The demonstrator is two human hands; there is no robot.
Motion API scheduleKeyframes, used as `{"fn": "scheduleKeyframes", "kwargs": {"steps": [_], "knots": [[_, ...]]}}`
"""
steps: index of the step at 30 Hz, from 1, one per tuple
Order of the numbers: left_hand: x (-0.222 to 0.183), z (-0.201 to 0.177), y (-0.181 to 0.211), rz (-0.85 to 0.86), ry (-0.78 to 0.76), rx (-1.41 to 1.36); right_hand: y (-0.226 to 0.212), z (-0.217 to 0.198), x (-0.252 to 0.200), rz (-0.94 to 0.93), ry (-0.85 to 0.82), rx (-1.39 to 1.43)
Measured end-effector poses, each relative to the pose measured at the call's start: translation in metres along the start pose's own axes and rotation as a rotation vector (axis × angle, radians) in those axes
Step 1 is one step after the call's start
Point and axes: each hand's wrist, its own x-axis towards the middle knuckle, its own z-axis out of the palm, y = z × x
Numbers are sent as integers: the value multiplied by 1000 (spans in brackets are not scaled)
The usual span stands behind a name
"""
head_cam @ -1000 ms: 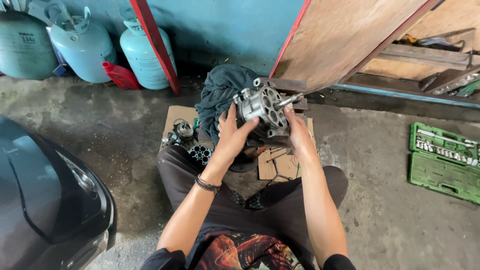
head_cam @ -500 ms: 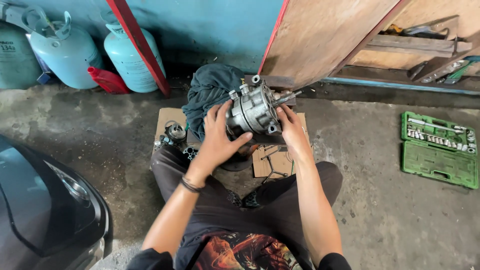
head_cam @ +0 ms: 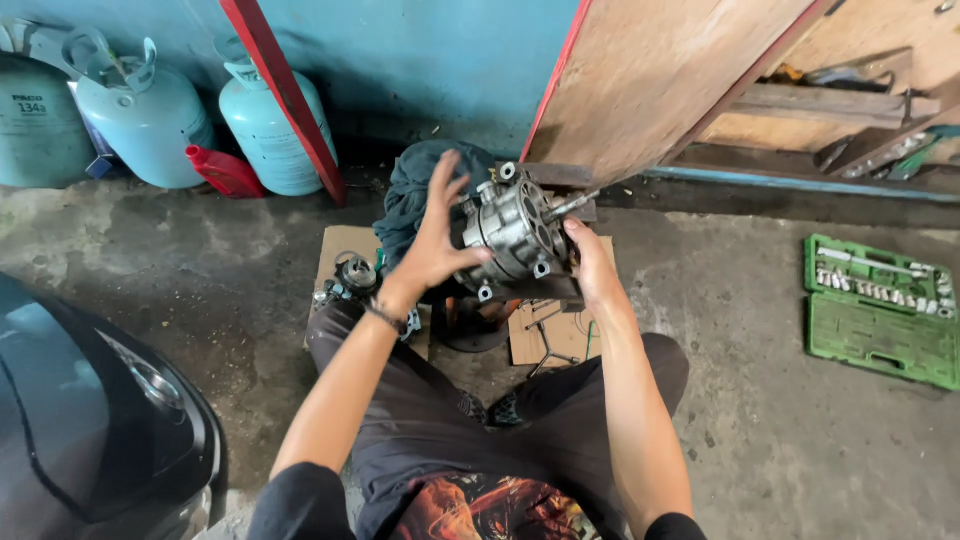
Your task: Repairing an automotive AC compressor by assembling internal components and using a hammer to seat the housing.
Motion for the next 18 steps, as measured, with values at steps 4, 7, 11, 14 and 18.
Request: {"fn": "scheduleKeyframes", "kwargs": {"steps": [4,7,11,14,18], "knots": [[-24,16,16,-269,218,-36,-12,6,-2,-124,-134,-147],[-30,26,66,-635,241,276,-13,6,-2,-91,-152,-259],[-43,26,72,-892,150,272,-25,25,-12,-79,-134,-318],[-41,22,96,-983,126,139,-25,36,-15,-86,-106,-416],[-42,18,82,-1052,127,201,-17,32,-7,-78,-84,-635]]}}
